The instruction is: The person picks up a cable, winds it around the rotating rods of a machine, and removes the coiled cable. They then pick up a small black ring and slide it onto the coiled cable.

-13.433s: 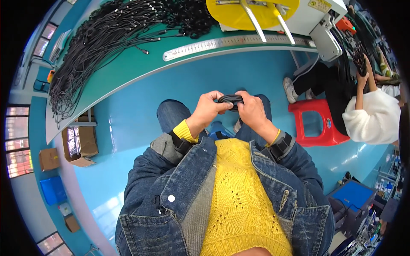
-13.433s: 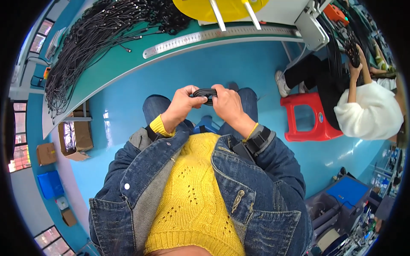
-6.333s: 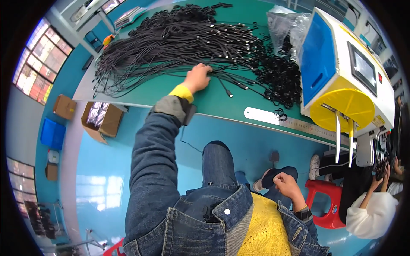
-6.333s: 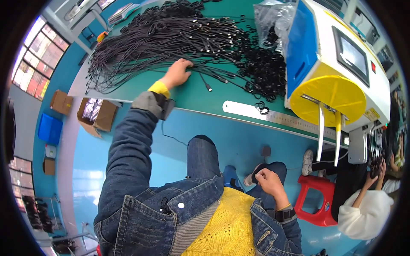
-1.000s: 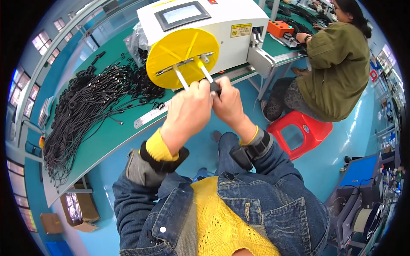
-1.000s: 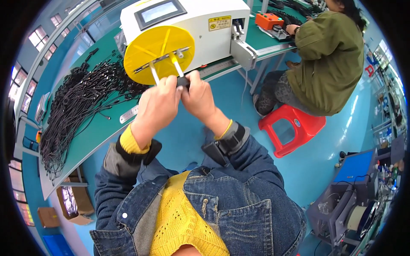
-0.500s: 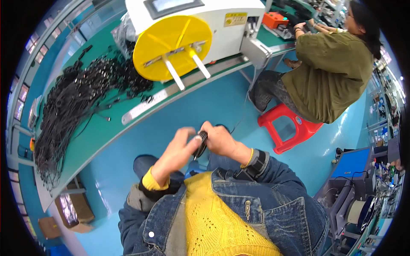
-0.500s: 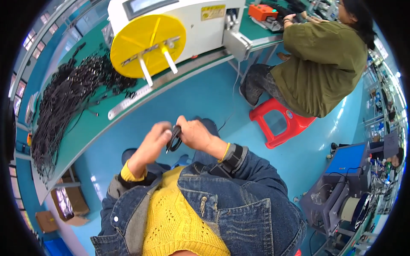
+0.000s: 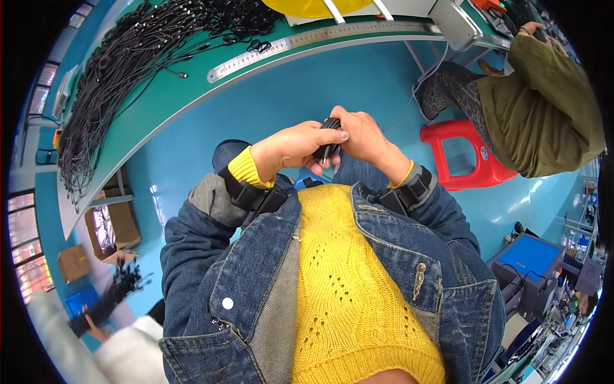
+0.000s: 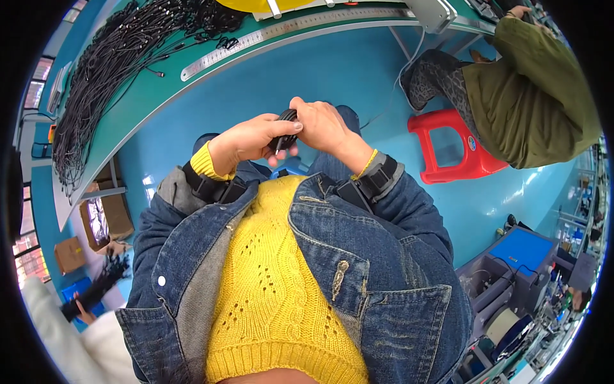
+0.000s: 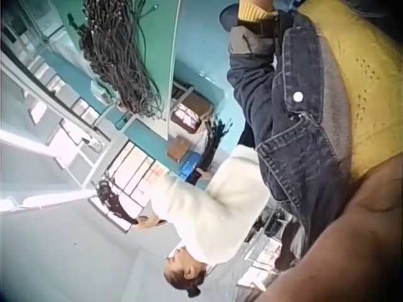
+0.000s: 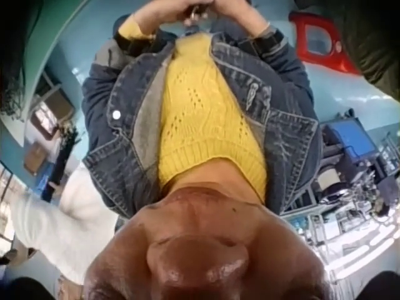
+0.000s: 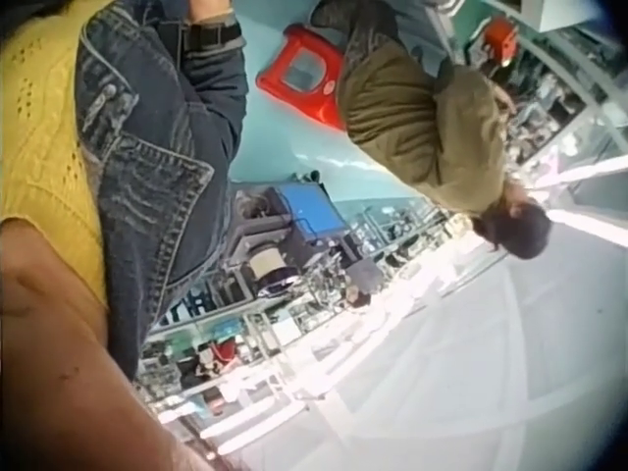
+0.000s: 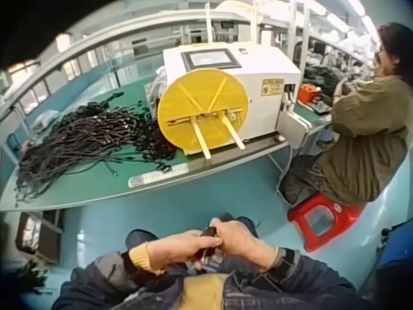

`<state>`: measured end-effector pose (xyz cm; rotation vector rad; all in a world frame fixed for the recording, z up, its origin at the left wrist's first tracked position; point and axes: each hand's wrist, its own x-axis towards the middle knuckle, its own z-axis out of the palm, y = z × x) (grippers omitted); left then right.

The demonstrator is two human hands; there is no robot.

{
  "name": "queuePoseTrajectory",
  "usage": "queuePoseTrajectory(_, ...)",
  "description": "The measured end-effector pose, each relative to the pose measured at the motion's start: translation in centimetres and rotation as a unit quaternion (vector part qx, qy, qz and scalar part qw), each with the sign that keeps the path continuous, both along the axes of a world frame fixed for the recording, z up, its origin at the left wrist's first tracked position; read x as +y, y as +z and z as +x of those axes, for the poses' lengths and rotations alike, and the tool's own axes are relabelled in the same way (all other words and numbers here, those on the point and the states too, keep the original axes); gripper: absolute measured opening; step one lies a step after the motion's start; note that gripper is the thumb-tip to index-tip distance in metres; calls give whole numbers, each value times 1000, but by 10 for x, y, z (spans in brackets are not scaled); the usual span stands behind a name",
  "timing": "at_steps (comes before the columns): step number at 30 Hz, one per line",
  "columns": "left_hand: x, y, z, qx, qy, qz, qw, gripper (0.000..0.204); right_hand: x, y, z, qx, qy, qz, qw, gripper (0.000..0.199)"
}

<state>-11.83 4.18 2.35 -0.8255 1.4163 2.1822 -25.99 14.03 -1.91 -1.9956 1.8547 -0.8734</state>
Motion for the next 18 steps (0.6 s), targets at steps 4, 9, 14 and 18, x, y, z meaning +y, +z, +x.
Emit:
queuePoseTrajectory(4,-6,-30,2,-44,-97,56,993,38,-6,20,4,130,64,79,986,21)
queuePoseTrajectory(9,11,-25,13,104,54,51,992,41,-9,10,7,-200,40,86,975,16)
queuePoseTrajectory(14,-1,-42,15,85,44,98,991,35,-16,-13,13,-300,16,127,945,16)
queuePoseTrajectory(18,-5,-45,16,26,71,133,988,32,-19,-17,14,-129,22,104,986,16)
